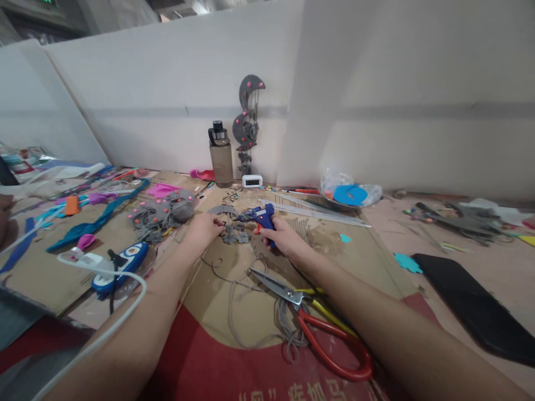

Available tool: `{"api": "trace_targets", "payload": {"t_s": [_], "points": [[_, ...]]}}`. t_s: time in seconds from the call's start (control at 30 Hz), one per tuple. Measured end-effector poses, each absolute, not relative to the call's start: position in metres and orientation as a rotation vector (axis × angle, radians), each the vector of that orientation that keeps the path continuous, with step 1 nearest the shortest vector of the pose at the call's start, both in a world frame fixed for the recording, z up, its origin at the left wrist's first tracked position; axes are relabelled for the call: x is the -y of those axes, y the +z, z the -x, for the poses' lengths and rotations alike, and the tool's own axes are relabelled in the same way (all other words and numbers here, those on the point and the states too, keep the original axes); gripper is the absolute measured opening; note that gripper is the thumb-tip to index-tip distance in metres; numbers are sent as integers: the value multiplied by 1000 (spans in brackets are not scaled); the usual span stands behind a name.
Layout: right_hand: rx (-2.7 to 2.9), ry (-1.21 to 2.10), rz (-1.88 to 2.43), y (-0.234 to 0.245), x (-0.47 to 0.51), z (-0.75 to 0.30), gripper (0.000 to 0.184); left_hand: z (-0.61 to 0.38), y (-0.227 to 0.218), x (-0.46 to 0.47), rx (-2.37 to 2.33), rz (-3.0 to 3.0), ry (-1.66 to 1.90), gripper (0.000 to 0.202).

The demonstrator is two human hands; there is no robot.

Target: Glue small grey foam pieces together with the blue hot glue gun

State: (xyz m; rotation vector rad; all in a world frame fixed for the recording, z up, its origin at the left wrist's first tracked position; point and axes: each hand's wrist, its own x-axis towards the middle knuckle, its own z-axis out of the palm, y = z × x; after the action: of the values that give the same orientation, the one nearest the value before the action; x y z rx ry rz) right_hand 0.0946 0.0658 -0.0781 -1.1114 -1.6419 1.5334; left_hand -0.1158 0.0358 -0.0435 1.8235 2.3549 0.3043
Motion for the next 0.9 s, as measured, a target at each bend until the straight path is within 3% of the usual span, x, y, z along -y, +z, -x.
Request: {"api": "trace_targets", "payload": {"t_s": [0.47, 0.9], "points": [[1657, 1511, 1155, -75, -61, -95, 15, 104, -46, -24, -2238, -1914, 385, 35], [1751, 1490, 1135, -79, -63, -94, 19, 104, -39, -23, -2285, -1807, 292, 25]]}}
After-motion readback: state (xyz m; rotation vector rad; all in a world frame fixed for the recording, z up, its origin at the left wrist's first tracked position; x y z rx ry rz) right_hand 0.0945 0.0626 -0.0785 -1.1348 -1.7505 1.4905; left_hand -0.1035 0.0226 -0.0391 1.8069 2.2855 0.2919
